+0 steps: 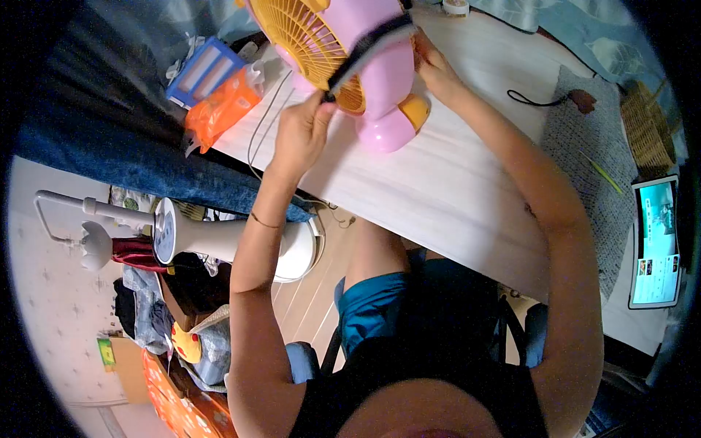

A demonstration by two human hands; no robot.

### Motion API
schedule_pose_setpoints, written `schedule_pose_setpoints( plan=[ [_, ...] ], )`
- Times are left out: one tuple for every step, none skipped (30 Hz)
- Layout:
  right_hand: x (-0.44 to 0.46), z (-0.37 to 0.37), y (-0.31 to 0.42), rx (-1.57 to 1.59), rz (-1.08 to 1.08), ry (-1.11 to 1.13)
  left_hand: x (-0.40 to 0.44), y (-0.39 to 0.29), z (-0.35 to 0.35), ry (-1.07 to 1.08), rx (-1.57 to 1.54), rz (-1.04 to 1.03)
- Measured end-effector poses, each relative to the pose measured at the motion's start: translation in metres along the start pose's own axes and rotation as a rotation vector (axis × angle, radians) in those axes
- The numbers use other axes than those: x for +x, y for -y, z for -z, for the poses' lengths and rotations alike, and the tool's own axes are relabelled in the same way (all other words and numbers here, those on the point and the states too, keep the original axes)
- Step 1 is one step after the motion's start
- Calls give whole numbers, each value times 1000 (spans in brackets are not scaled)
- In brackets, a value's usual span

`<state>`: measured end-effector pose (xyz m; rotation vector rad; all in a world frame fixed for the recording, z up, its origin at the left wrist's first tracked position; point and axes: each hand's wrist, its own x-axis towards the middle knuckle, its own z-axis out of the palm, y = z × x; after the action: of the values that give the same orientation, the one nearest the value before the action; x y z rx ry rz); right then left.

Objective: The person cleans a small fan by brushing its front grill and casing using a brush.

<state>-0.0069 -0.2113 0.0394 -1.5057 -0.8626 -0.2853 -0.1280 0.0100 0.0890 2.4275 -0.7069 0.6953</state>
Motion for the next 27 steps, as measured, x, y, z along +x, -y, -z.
schedule_pose_setpoints(
  plan=[
    [-1,3,2,-47,-43,50,-4,1,-3,32,30,-12],
    [-1,2,-10,-5,19,29,-11,12,-11,91,84,-26],
    [0,1,-22,35,81,5,-17,15,-17,162,123,-41],
    [-1,-6,8,115,-19,-9,-23,15,-23,234,162,-57],
    [0,-4,-2,70,-25,-30,-27,12,-26,304,201,-72],
    [1,-4,-7,25,-30,-50,-27,10,-24,340,212,-52],
    [2,-3,-10,-20,-36,-69,-28,8,-24,374,221,-30],
    [1,-2,-12,-15,39,-90,-25,7,-23,408,231,-12],
    [2,-2,-9,-13,72,-68,-19,7,-18,318,193,-62],
    [2,-3,-7,-9,97,-42,-12,4,-7,233,151,-105],
    [-2,-3,-2,-59,64,-45,-5,1,5,148,109,-142],
    [-5,-3,2,-110,31,-47,6,-5,17,29,110,-157],
    [-4,-2,5,-67,15,-39,20,-13,30,-90,113,-166],
    [-3,-2,6,-21,-3,-29,38,-22,43,-120,176,-163],
    [0,-2,7,23,-18,-19,55,-29,53,-150,239,-160],
    [0,1,9,-43,28,16,67,-37,58,-131,257,-154],
    [1,1,5,-27,4,16,75,-40,57,-110,273,-151],
    [1,3,1,-11,-20,11,79,-32,50,-153,239,-251],
    [0,4,-1,4,-42,-1,74,-28,43,-128,272,-242],
    [-1,4,0,10,-32,-34,68,-23,35,-98,302,-237],
    [0,1,5,16,-22,-69,60,-20,28,-68,331,-234],
    [-1,-2,7,20,-14,-103,51,-18,23,5,353,-185],
    [-2,-2,5,14,-10,-93,42,-15,15,39,322,-184],
    [-2,0,0,8,-8,-79,31,-11,7,72,291,-179],
    [1,-2,-10,94,72,-92,21,-6,-1,104,261,-170],
    [3,-4,-21,179,153,-99,11,1,-9,145,286,-180],
    [5,-1,-21,168,126,-60,3,5,-17,184,312,-190]
  ],
)
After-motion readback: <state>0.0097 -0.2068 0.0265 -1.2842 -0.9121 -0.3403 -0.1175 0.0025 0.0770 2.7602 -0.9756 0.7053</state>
